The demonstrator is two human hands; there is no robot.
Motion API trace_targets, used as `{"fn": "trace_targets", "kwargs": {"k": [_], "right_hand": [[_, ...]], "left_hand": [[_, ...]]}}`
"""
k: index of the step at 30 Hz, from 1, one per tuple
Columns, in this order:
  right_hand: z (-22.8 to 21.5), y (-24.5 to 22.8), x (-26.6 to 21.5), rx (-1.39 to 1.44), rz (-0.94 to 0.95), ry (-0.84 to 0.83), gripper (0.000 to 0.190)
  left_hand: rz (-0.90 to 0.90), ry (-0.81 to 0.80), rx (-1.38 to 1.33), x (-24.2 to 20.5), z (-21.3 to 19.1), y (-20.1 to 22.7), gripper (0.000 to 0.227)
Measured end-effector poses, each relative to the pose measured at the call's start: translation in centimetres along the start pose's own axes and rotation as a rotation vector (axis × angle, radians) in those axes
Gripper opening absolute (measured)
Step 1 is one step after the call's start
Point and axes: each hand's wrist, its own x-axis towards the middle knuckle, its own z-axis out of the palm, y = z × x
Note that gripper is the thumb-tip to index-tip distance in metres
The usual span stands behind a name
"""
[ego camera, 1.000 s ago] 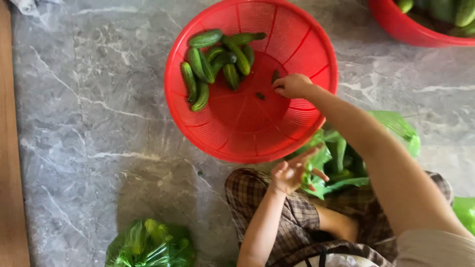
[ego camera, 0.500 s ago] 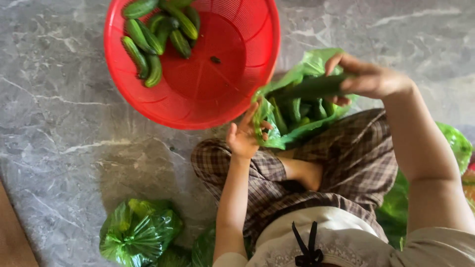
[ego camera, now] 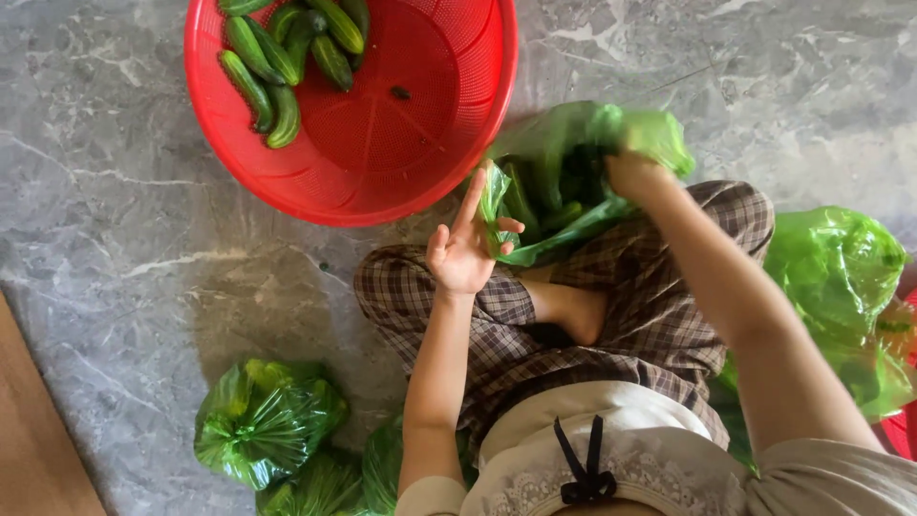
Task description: Bagging cucumbers from a red basket into green plastic bags while sitting on the floor.
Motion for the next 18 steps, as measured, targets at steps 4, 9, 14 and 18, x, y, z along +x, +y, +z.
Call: {"fn": "trace_targets", "kwargs": {"k": [4, 9, 14, 18], "right_hand": [[-7.9, 0.8, -1.8, -0.984, -0.413, -0.309, 0.046], [-9.7, 1.1, -5.7, -0.328, 0.087, 0.288, 0.052], [-13.3, -0.9, -8.0, -0.337, 0.02, 0.291, 0.042], [-18.8, -5.6, -12.6, -0.194, 0.058, 0.098, 0.057]], "left_hand": [[0.005, 0.0, 0.057, 0.0, -0.2, 0.4, 0.101], [0.041, 0.017, 0.151, 1.5, -0.3, 1.1, 0.101], [0.1, 0.041, 0.335, 2.3, 0.7, 3.6, 0.101], [0.182, -0.032, 0.413, 1.0, 2.0, 3.0, 0.095]]}}
